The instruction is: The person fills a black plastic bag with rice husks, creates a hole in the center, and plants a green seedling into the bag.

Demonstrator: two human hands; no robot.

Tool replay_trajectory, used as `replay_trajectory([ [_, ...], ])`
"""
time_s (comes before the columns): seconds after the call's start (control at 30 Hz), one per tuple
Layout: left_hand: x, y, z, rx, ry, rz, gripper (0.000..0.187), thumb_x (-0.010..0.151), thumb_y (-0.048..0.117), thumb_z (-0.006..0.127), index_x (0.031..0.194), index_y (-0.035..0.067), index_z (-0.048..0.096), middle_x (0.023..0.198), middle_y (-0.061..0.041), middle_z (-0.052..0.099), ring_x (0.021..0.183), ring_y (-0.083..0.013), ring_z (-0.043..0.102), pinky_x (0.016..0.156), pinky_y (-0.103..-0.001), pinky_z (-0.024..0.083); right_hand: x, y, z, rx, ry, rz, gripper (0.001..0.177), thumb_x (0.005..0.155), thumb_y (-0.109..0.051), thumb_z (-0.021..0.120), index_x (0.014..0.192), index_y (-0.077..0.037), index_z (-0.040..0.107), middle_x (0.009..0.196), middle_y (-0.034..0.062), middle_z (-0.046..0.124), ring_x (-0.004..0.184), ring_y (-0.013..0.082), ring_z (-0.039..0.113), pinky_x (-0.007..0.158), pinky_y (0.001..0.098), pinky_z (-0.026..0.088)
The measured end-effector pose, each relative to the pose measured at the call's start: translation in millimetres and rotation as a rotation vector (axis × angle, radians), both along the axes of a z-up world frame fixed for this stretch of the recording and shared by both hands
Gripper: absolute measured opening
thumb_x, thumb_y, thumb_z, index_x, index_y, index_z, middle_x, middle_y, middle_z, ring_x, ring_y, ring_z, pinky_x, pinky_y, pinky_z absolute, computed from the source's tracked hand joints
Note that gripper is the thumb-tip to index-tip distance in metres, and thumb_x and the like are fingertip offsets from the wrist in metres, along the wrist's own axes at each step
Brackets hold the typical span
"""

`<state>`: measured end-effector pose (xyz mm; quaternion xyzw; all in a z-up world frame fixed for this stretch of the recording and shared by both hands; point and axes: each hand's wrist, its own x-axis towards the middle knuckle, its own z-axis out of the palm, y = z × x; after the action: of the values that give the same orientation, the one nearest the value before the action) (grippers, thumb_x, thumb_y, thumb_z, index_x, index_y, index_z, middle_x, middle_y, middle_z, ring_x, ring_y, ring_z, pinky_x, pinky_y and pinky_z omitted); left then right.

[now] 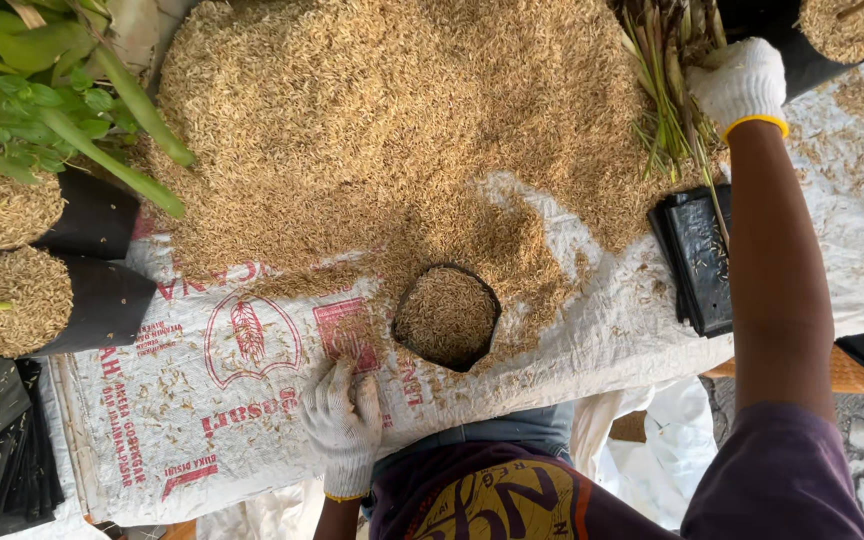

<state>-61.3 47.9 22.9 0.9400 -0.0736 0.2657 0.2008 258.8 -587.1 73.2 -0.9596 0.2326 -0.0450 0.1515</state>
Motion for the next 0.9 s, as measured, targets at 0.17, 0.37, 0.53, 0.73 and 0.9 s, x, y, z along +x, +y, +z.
replay_trajectory([
  [0.17,-2,-2,-4,0.03,0.028,0.028,0.037,0.108,0.036,0.063,0.135,0.011,0.068,0.134,-0.009,0.075,0.13,-0.0348,0.07,0.108,-0.051,0.051,7,18,20,-0.152,0.309,-0.044,0.042,0.106,-0.039,0.075,0.083,-0.005,0.078,0.079,0.0156,0.074,0.073,0.0374,0.074,0.059,0.0524,0.065],
  [0.37,-3,0,-10,0.028,0.003,0.028,0.041,0.109,0.038,0.061,0.14,0.013,0.065,0.135,-0.01,0.075,0.132,-0.0344,0.069,0.105,-0.048,0.052,11,16,19,-0.085,0.272,-0.101,0.035,0.098,-0.035,0.073,0.088,-0.004,0.083,0.079,0.0155,0.074,0.073,0.0388,0.074,0.06,0.0527,0.065],
  [0.53,-2,-1,-6,0.035,0.034,0.027,0.042,0.107,0.036,0.064,0.141,0.011,0.065,0.133,-0.007,0.075,0.13,-0.0345,0.07,0.103,-0.05,0.054,9,5,9,-0.084,0.256,-0.051,0.039,0.105,-0.038,0.073,0.093,-0.002,0.081,0.081,0.0181,0.075,0.075,0.0415,0.074,0.06,0.0557,0.064],
  [0.73,1,-3,3,0.005,0.036,0.025,0.041,0.107,0.036,0.065,0.139,0.01,0.066,0.131,-0.008,0.075,0.127,-0.034,0.071,0.101,-0.05,0.055,8,1,7,-0.01,0.243,-0.019,0.036,0.102,-0.023,0.067,0.072,-0.01,0.052,0.068,0.0056,0.047,0.062,0.0254,0.048,0.05,0.0462,0.045],
  [0.9,0,-2,-3,-0.009,0.068,0.065,0.044,0.104,0.038,0.067,0.139,0.011,0.066,0.133,-0.007,0.074,0.129,-0.0336,0.069,0.102,-0.051,0.054,2,26,36,0.02,0.368,-0.071,0.052,0.111,-0.028,0.06,0.139,0.015,0.062,0.125,0.0338,0.066,0.108,0.0512,0.067,0.083,0.0599,0.061],
])
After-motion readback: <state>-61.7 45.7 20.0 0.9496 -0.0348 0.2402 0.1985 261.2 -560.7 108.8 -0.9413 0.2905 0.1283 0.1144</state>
